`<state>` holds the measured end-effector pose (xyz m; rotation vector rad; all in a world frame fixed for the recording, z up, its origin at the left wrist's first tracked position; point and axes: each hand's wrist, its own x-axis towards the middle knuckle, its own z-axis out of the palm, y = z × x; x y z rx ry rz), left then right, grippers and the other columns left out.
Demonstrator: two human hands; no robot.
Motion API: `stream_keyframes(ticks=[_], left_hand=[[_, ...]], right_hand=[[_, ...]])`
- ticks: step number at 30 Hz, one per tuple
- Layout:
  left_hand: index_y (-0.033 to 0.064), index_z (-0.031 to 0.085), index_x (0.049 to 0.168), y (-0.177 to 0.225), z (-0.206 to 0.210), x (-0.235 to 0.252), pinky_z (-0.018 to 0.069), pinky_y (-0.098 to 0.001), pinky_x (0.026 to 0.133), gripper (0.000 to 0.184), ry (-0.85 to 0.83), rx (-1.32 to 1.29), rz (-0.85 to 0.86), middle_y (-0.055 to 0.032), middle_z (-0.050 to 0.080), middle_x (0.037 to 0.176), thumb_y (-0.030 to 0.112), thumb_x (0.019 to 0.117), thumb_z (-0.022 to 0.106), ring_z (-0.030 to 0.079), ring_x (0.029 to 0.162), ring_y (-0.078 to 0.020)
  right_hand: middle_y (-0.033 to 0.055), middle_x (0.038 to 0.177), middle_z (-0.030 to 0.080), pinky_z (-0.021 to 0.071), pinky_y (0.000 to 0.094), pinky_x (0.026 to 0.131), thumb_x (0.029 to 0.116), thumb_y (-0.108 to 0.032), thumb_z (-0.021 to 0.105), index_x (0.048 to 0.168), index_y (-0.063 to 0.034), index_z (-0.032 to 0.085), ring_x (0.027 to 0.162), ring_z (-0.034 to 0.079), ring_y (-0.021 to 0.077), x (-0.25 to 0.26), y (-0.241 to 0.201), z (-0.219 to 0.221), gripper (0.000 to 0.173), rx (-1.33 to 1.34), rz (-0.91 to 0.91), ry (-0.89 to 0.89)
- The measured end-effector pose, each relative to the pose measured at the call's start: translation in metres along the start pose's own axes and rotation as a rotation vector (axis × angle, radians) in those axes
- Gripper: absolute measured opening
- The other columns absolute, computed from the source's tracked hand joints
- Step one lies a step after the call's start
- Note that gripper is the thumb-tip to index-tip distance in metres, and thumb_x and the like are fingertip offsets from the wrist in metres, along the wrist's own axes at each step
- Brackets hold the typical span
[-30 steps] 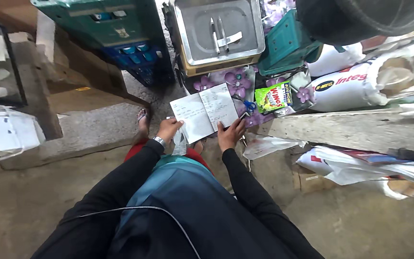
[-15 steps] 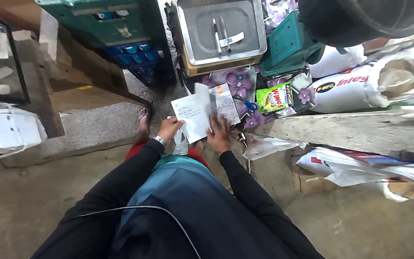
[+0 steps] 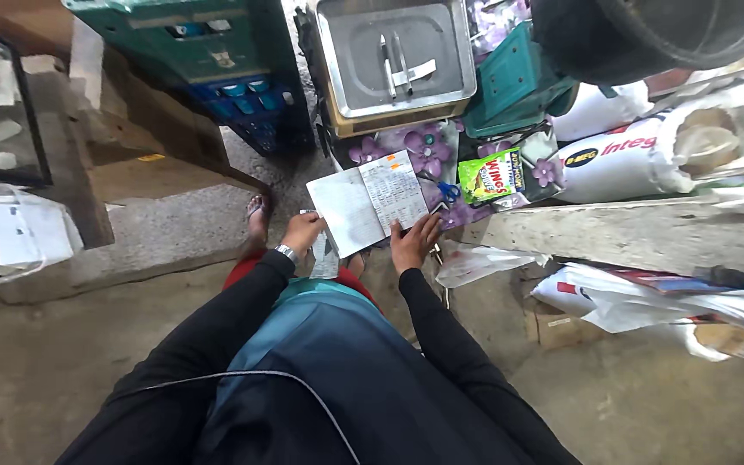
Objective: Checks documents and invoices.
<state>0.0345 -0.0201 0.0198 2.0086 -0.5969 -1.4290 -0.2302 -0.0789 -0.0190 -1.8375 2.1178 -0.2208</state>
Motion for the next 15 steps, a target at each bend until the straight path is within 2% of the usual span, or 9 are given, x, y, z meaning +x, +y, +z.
stream_keyframes(ticks=[3,5,7,10,11,13,15], left_hand=[[0.0025,0.072,0.100,0.000,0.000,0.000,0.0528,-0.0496,0.079,0.020,-0.009,-0.008,-0.004,-0.0143,0.069,0.095,0.022,0.0983,0.068,0.064,0.086,-0.0238],[0.0028,0.071,0.100,-0.001,0.001,0.000,0.0524,-0.0497,0.079,0.021,-0.007,-0.008,-0.011,-0.0141,0.069,0.095,0.023,0.0983,0.068,0.064,0.086,-0.0239],[0.0031,0.072,0.101,-0.001,0.001,0.000,0.0529,-0.0499,0.079,0.020,-0.006,-0.017,-0.018,-0.0142,0.069,0.096,0.022,0.0982,0.068,0.064,0.087,-0.0238],[0.0030,0.072,0.105,0.001,0.000,-0.002,0.0533,-0.0505,0.081,0.020,-0.005,-0.020,-0.029,-0.0151,0.070,0.099,0.022,0.0993,0.066,0.065,0.090,-0.0246],[0.0031,0.072,0.104,0.002,0.000,-0.002,0.0532,-0.0505,0.081,0.020,-0.002,-0.021,-0.034,-0.0149,0.069,0.099,0.022,0.0995,0.065,0.065,0.090,-0.0244],[0.0031,0.070,0.101,0.004,0.000,-0.003,0.0523,-0.0488,0.079,0.020,-0.001,-0.028,-0.038,-0.0131,0.068,0.095,0.022,0.1000,0.064,0.063,0.087,-0.0226],[0.0028,0.071,0.104,0.003,-0.001,-0.003,0.0531,-0.0487,0.081,0.021,-0.007,-0.046,-0.048,-0.0134,0.069,0.098,0.022,0.1007,0.064,0.064,0.089,-0.0222]], right_hand=[[0.0155,0.173,0.000,0.0088,0.0584,0.127,0.0994,-0.066,0.043,0.163,-0.0042,0.022,0.159,-0.001,0.0342,-0.001,-0.001,-0.001,0.091,-0.037,-0.061,-0.004],[0.0136,0.173,0.002,0.0111,0.0593,0.127,0.1031,-0.057,0.044,0.160,-0.0099,0.036,0.159,0.000,0.0343,-0.003,-0.005,-0.002,0.074,-0.008,-0.148,-0.006],[0.0092,0.173,0.014,0.0122,0.0586,0.128,0.1061,-0.043,0.047,0.151,-0.0139,0.052,0.160,0.006,0.0313,-0.008,-0.010,-0.003,0.054,0.076,-0.302,-0.040],[0.0044,0.161,0.044,0.0159,0.0560,0.128,0.1017,-0.020,0.056,0.152,-0.0152,0.052,0.155,0.029,0.0263,-0.018,-0.017,0.003,0.051,0.202,-0.629,-0.081],[0.0055,0.158,0.049,0.0180,0.0558,0.128,0.0982,-0.013,0.058,0.153,-0.0142,0.050,0.152,0.036,0.0254,-0.022,-0.019,0.006,0.055,0.218,-0.711,-0.097],[0.0068,0.155,0.052,0.0198,0.0538,0.129,0.0967,-0.008,0.057,0.154,-0.0127,0.048,0.148,0.042,0.0225,-0.031,-0.024,0.008,0.058,0.213,-0.785,-0.167],[0.0075,0.148,0.059,0.0212,0.0552,0.127,0.0964,-0.006,0.055,0.150,-0.0112,0.055,0.146,0.046,0.0236,-0.036,-0.024,0.014,0.053,0.207,-0.828,-0.175]])
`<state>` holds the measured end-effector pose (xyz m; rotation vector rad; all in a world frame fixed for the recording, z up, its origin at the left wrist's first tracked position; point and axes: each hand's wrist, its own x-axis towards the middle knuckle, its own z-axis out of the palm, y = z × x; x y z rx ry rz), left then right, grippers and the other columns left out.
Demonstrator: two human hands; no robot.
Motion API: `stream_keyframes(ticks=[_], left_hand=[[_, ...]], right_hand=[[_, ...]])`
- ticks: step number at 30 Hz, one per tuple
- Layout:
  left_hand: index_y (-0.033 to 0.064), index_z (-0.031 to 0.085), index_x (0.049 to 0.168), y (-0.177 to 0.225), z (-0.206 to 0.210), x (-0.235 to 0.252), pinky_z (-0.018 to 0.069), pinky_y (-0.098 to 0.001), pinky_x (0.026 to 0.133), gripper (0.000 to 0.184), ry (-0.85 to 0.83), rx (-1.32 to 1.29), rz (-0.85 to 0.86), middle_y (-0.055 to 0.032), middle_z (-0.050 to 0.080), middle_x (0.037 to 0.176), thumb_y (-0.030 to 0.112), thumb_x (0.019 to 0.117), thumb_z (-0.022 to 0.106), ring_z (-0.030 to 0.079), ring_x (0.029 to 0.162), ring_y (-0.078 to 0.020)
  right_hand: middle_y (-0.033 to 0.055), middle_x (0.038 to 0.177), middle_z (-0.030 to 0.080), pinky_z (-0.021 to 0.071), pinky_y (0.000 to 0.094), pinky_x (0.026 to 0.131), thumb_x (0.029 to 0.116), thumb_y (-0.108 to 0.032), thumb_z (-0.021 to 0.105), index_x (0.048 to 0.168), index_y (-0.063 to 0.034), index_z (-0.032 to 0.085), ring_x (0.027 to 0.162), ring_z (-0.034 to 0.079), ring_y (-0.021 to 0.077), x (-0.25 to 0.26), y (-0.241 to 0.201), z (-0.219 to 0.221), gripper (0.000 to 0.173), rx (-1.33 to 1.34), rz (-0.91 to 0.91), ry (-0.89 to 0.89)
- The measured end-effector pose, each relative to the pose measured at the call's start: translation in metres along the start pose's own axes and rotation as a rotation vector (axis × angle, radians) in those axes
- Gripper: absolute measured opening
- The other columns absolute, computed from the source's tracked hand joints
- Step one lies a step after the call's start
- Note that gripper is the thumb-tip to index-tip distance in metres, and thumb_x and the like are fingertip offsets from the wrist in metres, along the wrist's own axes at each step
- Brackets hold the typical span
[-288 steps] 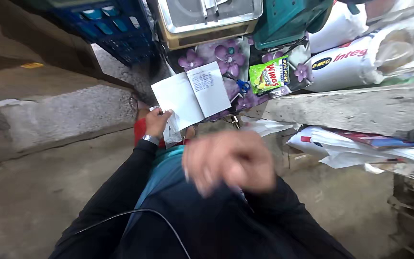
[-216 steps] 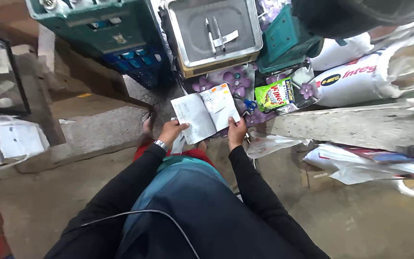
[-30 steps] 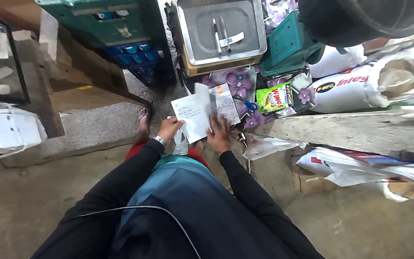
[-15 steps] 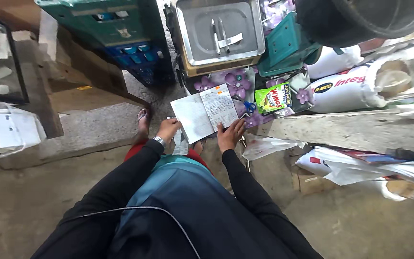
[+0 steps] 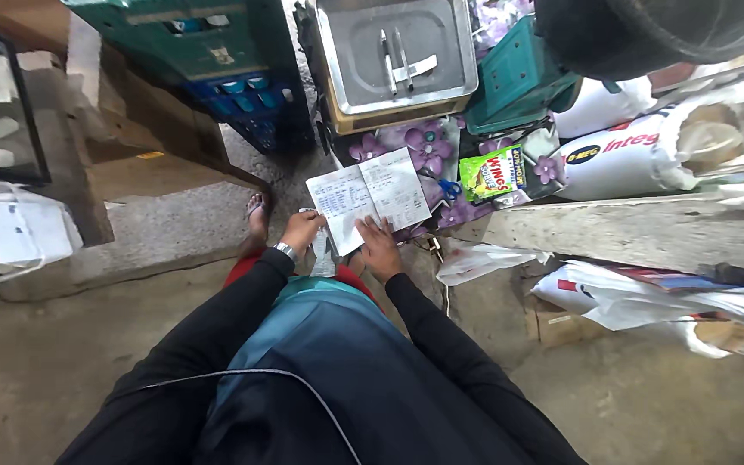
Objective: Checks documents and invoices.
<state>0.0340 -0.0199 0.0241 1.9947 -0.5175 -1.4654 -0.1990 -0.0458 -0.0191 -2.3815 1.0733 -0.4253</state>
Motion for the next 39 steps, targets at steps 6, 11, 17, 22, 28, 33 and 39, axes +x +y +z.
stream_keyframes(ticks=[6,11,17,22,28,33,39], left_hand=[[0.0035,0.072,0.106,-0.004,0.000,0.003,0.0520,-0.0494,0.083,0.022,0.005,0.016,-0.010,-0.0140,0.069,0.101,0.023,0.1008,0.064,0.064,0.092,-0.0228],[0.0045,0.073,0.106,-0.004,0.001,0.002,0.0507,-0.0489,0.082,0.023,0.014,0.019,-0.020,-0.0133,0.069,0.102,0.025,0.1018,0.062,0.063,0.093,-0.0223],[0.0015,0.070,0.118,0.003,0.003,-0.003,0.0485,-0.0591,0.095,0.059,0.045,-0.023,-0.100,-0.0219,0.067,0.119,0.055,0.1043,0.050,0.062,0.112,-0.0334],[0.0029,0.072,0.107,-0.003,0.002,0.002,0.0512,-0.0494,0.085,0.038,-0.007,0.005,0.010,-0.0143,0.069,0.103,0.040,0.1009,0.065,0.063,0.094,-0.0234],[0.0029,0.072,0.112,-0.002,0.001,0.001,0.0525,-0.0515,0.089,0.028,-0.010,0.036,-0.016,-0.0153,0.070,0.107,0.028,0.1008,0.066,0.065,0.099,-0.0253],[0.0035,0.072,0.109,-0.003,0.001,0.002,0.0525,-0.0487,0.086,0.027,-0.021,0.031,-0.008,-0.0142,0.070,0.104,0.029,0.1015,0.065,0.064,0.095,-0.0232],[0.0036,0.072,0.106,-0.004,0.001,0.002,0.0525,-0.0473,0.083,0.028,-0.032,0.035,0.007,-0.0134,0.070,0.101,0.030,0.1016,0.065,0.064,0.090,-0.0225]], right_hand=[[0.0004,0.149,0.058,0.0183,0.0532,0.128,0.1009,-0.010,0.048,0.138,-0.0157,0.067,0.150,0.040,0.0211,-0.002,0.003,0.003,0.042,-0.021,-0.025,-0.084],[0.0004,0.150,0.057,0.0193,0.0535,0.128,0.1011,-0.011,0.047,0.134,-0.0160,0.069,0.150,0.040,0.0215,-0.003,0.007,0.005,0.040,-0.030,-0.047,-0.096],[0.0001,0.153,0.055,0.0167,0.0532,0.129,0.1029,-0.014,0.046,0.137,-0.0155,0.067,0.151,0.036,0.0218,-0.002,0.006,0.005,0.040,-0.036,-0.027,-0.135],[0.0006,0.152,0.055,0.0176,0.0530,0.128,0.1025,-0.013,0.047,0.137,-0.0142,0.067,0.151,0.037,0.0219,-0.002,0.006,0.005,0.040,-0.027,-0.022,-0.126],[0.0027,0.160,0.045,0.0199,0.0535,0.128,0.0975,-0.009,0.056,0.145,-0.0141,0.059,0.153,0.032,0.0235,0.004,0.000,0.002,0.048,-0.091,0.006,-0.158],[0.0019,0.168,0.030,0.0168,0.0561,0.127,0.0910,-0.013,0.066,0.157,-0.0144,0.044,0.157,0.020,0.0279,0.017,-0.008,-0.005,0.069,-0.224,0.042,-0.235],[0.0020,0.172,0.021,0.0153,0.0591,0.126,0.0780,-0.015,0.083,0.160,-0.0136,0.038,0.159,0.011,0.0314,0.032,-0.008,-0.015,0.093,-0.271,0.042,-0.254]])
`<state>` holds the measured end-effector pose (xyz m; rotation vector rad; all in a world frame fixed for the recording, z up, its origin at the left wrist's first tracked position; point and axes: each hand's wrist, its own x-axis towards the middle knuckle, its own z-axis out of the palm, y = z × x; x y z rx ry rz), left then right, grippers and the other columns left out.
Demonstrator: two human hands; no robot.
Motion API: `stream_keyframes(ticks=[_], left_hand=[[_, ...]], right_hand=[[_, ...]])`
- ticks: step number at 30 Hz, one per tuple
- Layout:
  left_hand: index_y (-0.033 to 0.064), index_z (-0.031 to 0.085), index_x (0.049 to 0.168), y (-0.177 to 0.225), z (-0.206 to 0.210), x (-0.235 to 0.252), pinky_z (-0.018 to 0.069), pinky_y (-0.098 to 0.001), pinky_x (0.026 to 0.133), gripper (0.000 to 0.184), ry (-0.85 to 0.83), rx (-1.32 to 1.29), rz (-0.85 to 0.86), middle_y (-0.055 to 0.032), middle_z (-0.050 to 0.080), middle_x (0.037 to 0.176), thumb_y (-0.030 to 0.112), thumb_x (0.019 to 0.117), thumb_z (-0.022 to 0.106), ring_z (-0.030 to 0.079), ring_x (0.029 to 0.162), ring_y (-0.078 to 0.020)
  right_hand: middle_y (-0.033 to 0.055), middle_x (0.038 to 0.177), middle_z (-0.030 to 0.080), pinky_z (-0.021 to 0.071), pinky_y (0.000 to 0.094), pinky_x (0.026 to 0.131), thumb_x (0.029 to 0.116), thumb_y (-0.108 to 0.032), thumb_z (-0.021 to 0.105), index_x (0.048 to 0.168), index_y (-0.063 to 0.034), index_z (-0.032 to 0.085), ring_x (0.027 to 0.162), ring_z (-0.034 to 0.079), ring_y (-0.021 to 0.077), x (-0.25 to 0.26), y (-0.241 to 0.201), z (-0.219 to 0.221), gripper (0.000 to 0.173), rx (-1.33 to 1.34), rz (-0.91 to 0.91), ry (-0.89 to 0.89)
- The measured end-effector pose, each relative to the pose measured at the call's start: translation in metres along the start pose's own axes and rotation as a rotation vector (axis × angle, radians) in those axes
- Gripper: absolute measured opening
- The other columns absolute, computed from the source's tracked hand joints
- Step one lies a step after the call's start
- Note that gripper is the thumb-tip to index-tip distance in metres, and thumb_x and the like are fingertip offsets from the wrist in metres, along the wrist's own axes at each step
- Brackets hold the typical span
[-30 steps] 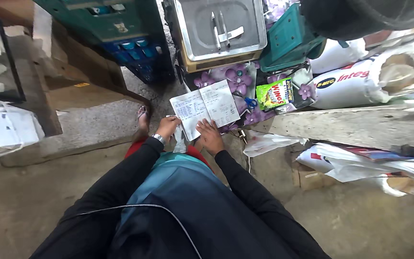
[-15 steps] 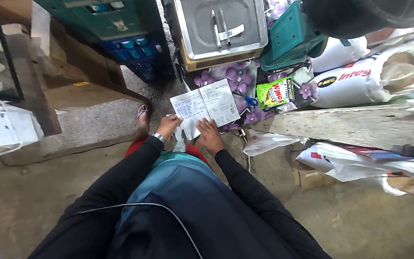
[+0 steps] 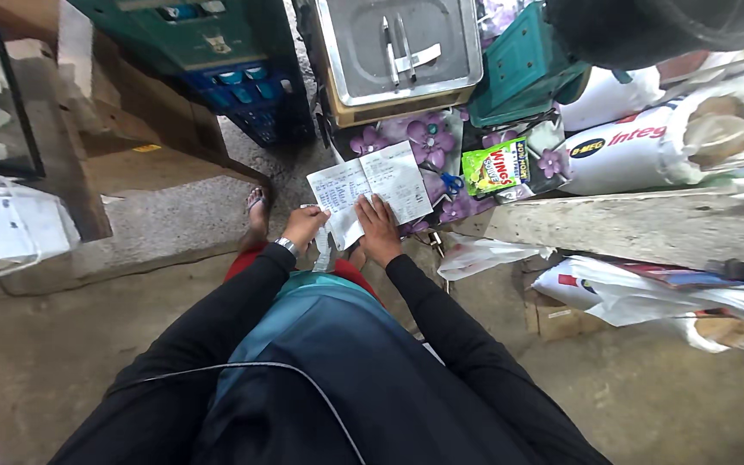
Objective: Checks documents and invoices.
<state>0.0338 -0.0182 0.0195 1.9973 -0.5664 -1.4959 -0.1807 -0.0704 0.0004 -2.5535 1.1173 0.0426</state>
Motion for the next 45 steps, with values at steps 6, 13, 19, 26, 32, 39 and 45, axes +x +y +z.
stream_keyframes(ticks=[6,13,19,26,32,39,45], left_hand=[[0.0030,0.071,0.104,-0.001,-0.001,0.000,0.0526,-0.0464,0.082,0.026,-0.005,-0.015,0.007,-0.0129,0.069,0.098,0.028,0.1018,0.065,0.063,0.088,-0.0212],[0.0036,0.071,0.102,-0.002,0.000,0.003,0.0522,-0.0469,0.082,0.024,-0.004,0.005,0.005,-0.0134,0.069,0.098,0.027,0.1019,0.065,0.063,0.089,-0.0222],[0.0035,0.072,0.105,0.001,0.000,0.000,0.0526,-0.0498,0.083,0.025,-0.006,0.030,-0.011,-0.0150,0.069,0.101,0.028,0.1017,0.065,0.064,0.092,-0.0245],[0.0036,0.072,0.104,0.001,0.001,0.001,0.0525,-0.0490,0.085,0.024,-0.002,0.004,-0.014,-0.0143,0.070,0.102,0.027,0.1014,0.066,0.064,0.093,-0.0234],[0.0036,0.072,0.104,-0.001,0.001,0.002,0.0525,-0.0481,0.083,0.024,0.000,0.008,-0.014,-0.0140,0.069,0.101,0.026,0.1014,0.066,0.064,0.091,-0.0228],[0.0031,0.071,0.105,0.001,0.001,0.001,0.0523,-0.0485,0.084,0.025,-0.007,0.009,-0.017,-0.0139,0.069,0.102,0.027,0.1015,0.066,0.064,0.093,-0.0231],[0.0044,0.072,0.106,-0.002,0.000,0.003,0.0523,-0.0478,0.083,0.025,-0.010,0.020,-0.010,-0.0131,0.069,0.102,0.028,0.1018,0.065,0.064,0.092,-0.0222]], right_hand=[[-0.0001,0.171,0.023,0.0138,0.0615,0.126,0.0758,-0.012,0.084,0.155,-0.0154,0.046,0.159,0.011,0.0318,0.000,-0.002,-0.007,0.088,-0.003,-0.018,-0.028],[-0.0041,0.168,0.031,0.0159,0.0593,0.126,0.0762,-0.006,0.083,0.151,-0.0216,0.053,0.158,0.014,0.0303,0.002,-0.003,-0.004,0.082,0.023,-0.045,-0.037],[-0.0048,0.169,0.028,0.0127,0.0586,0.127,0.0827,-0.003,0.074,0.154,-0.0218,0.049,0.159,0.011,0.0286,0.002,-0.005,-0.007,0.078,0.010,-0.043,-0.042],[-0.0060,0.167,0.034,0.0145,0.0586,0.127,0.0822,-0.003,0.075,0.150,-0.0231,0.055,0.158,0.016,0.0285,0.001,-0.002,-0.003,0.073,0.019,-0.051,-0.031],[-0.0033,0.161,0.043,0.0150,0.0587,0.126,0.0821,-0.004,0.075,0.148,-0.0229,0.056,0.155,0.024,0.0307,0.000,-0.001,0.003,0.071,0.010,-0.046,-0.043],[-0.0042,0.164,0.038,0.0137,0.0588,0.126,0.0821,-0.009,0.076,0.149,-0.0240,0.055,0.156,0.022,0.0308,0.000,0.000,0.009,0.072,-0.002,-0.038,-0.034],[-0.0049,0.168,0.031,0.0115,0.0590,0.127,0.0820,-0.012,0.076,0.153,-0.0246,0.051,0.157,0.017,0.0297,-0.003,-0.001,0.013,0.076,-0.019,-0.032,-0.025]])
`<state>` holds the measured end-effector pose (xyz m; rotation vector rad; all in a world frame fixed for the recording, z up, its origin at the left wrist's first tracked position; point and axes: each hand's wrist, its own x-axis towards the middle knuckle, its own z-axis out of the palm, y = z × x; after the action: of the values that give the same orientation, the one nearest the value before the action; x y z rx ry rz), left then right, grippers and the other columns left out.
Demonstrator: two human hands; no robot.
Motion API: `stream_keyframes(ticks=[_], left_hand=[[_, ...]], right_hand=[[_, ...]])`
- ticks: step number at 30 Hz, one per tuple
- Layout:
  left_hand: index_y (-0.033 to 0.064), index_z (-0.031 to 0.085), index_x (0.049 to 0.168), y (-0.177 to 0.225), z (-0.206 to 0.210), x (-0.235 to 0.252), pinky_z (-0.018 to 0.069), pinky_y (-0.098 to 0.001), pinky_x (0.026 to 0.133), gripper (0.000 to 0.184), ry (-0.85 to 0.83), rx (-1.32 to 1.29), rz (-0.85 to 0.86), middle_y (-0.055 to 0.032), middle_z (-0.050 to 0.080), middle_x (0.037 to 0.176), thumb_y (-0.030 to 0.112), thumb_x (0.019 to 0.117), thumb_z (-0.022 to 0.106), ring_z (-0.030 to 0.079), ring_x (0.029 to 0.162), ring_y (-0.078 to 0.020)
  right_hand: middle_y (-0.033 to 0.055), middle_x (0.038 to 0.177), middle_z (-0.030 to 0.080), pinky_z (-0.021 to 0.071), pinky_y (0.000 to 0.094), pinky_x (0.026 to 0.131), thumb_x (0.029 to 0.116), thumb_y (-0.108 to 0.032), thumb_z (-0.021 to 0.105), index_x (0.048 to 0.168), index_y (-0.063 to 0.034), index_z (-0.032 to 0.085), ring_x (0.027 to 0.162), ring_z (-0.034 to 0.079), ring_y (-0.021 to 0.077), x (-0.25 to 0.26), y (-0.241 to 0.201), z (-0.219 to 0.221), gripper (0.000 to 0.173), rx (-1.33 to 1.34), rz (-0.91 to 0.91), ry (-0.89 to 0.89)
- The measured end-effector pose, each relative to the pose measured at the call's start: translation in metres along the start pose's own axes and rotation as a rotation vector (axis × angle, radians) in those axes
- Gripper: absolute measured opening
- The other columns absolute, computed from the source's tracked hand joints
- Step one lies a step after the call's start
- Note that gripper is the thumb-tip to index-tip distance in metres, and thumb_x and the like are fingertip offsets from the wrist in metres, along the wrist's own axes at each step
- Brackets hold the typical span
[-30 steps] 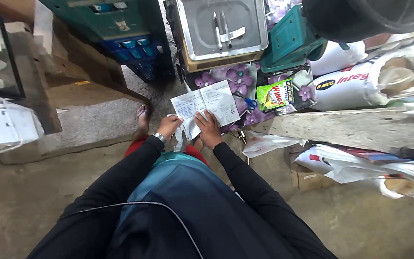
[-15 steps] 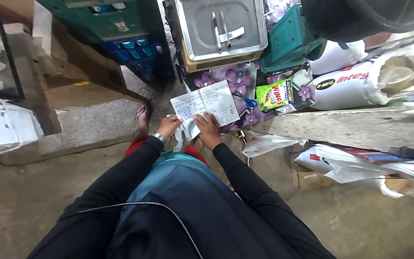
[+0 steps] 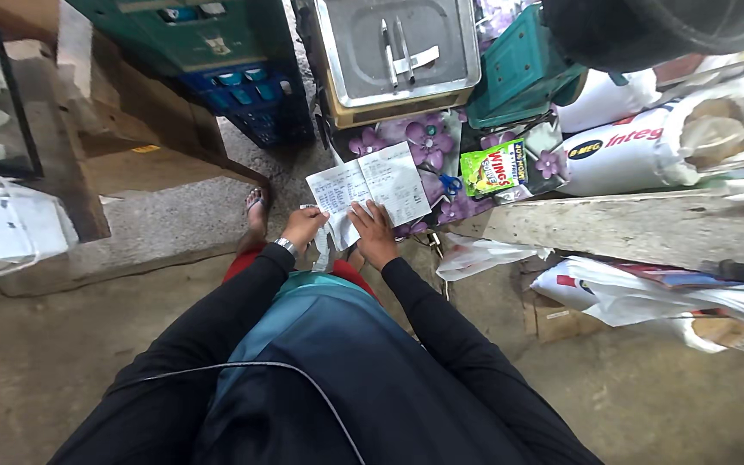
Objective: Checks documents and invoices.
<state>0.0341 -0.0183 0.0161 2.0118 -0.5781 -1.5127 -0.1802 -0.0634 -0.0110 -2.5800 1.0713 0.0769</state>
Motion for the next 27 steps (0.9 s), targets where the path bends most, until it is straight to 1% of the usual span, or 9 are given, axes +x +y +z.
stream_keyframes(ticks=[5,9,14,17,21,22,23,25,27], left_hand=[[0.0032,0.071,0.104,-0.006,-0.001,0.003,0.0531,-0.0475,0.082,0.025,-0.011,0.021,0.054,-0.0134,0.069,0.098,0.026,0.1023,0.064,0.064,0.089,-0.0226],[0.0032,0.072,0.106,-0.008,-0.002,0.004,0.0529,-0.0478,0.085,0.023,-0.011,0.030,0.051,-0.0138,0.069,0.100,0.025,0.1021,0.064,0.065,0.092,-0.0230],[0.0038,0.072,0.105,-0.007,-0.001,0.003,0.0528,-0.0483,0.085,0.021,-0.007,0.023,0.043,-0.0137,0.069,0.101,0.024,0.1021,0.064,0.065,0.092,-0.0230],[0.0041,0.072,0.104,-0.006,-0.002,0.002,0.0527,-0.0489,0.084,0.023,-0.013,0.036,0.036,-0.0133,0.070,0.100,0.025,0.1019,0.064,0.065,0.092,-0.0231],[0.0043,0.072,0.110,-0.006,-0.005,0.001,0.0539,-0.0502,0.089,0.021,-0.019,0.022,0.017,-0.0139,0.071,0.107,0.022,0.0988,0.068,0.066,0.099,-0.0237],[0.0045,0.072,0.112,-0.006,-0.007,0.000,0.0539,-0.0502,0.090,0.021,-0.018,0.013,0.015,-0.0139,0.071,0.109,0.020,0.0980,0.069,0.067,0.101,-0.0238],[0.0046,0.073,0.113,-0.006,-0.009,-0.002,0.0540,-0.0494,0.091,0.021,-0.017,0.000,0.012,-0.0138,0.071,0.111,0.019,0.0974,0.070,0.067,0.102,-0.0235],[0.0052,0.073,0.113,-0.008,-0.011,-0.002,0.0537,-0.0485,0.092,0.020,-0.007,-0.020,0.005,-0.0133,0.071,0.113,0.016,0.0962,0.071,0.066,0.104,-0.0233],[0.0058,0.073,0.113,-0.011,-0.014,-0.001,0.0537,-0.0482,0.093,0.019,0.003,-0.036,0.007,-0.0125,0.071,0.114,0.014,0.0960,0.071,0.066,0.105,-0.0231]], right_hand=[[-0.0048,0.168,0.031,0.0105,0.0597,0.127,0.0841,-0.007,0.073,0.152,-0.0236,0.051,0.158,0.016,0.0290,0.000,-0.003,-0.002,0.073,0.051,0.022,0.004],[-0.0057,0.168,0.030,0.0098,0.0602,0.127,0.0832,-0.008,0.074,0.153,-0.0237,0.050,0.158,0.015,0.0291,0.000,-0.003,0.001,0.076,0.040,0.025,0.002],[-0.0068,0.168,0.030,0.0095,0.0591,0.127,0.0865,-0.008,0.070,0.154,-0.0244,0.049,0.158,0.014,0.0281,-0.001,-0.002,0.003,0.072,0.023,0.022,0.009],[-0.0067,0.168,0.029,0.0090,0.0582,0.128,0.0867,-0.008,0.070,0.155,-0.0246,0.048,0.158,0.014,0.0275,-0.002,-0.002,0.002,0.074,0.022,0.021,0.013],[-0.0062,0.169,0.029,0.0090,0.0587,0.127,0.0846,-0.011,0.074,0.155,-0.0245,0.048,0.158,0.014,0.0280,-0.003,0.000,0.003,0.076,0.023,0.005,0.023],[-0.0060,0.169,0.029,0.0094,0.0585,0.127,0.0861,-0.013,0.074,0.155,-0.0242,0.048,0.158,0.014,0.0285,-0.003,0.001,0.003,0.075,0.020,-0.005,0.023],[-0.0060,0.169,0.029,0.0095,0.0581,0.127,0.0894,-0.017,0.072,0.155,-0.0242,0.047,0.158,0.014,0.0284,-0.003,0.002,0.004,0.071,0.014,-0.013,0.026],[-0.0062,0.169,0.029,0.0092,0.0573,0.128,0.0946,-0.022,0.066,0.155,-0.0246,0.047,0.158,0.014,0.0276,-0.003,0.003,0.007,0.064,0.000,-0.017,0.028],[-0.0060,0.169,0.029,0.0085,0.0571,0.128,0.0960,-0.024,0.065,0.156,-0.0248,0.047,0.158,0.014,0.0271,-0.003,0.004,0.008,0.062,-0.005,-0.020,0.029]])
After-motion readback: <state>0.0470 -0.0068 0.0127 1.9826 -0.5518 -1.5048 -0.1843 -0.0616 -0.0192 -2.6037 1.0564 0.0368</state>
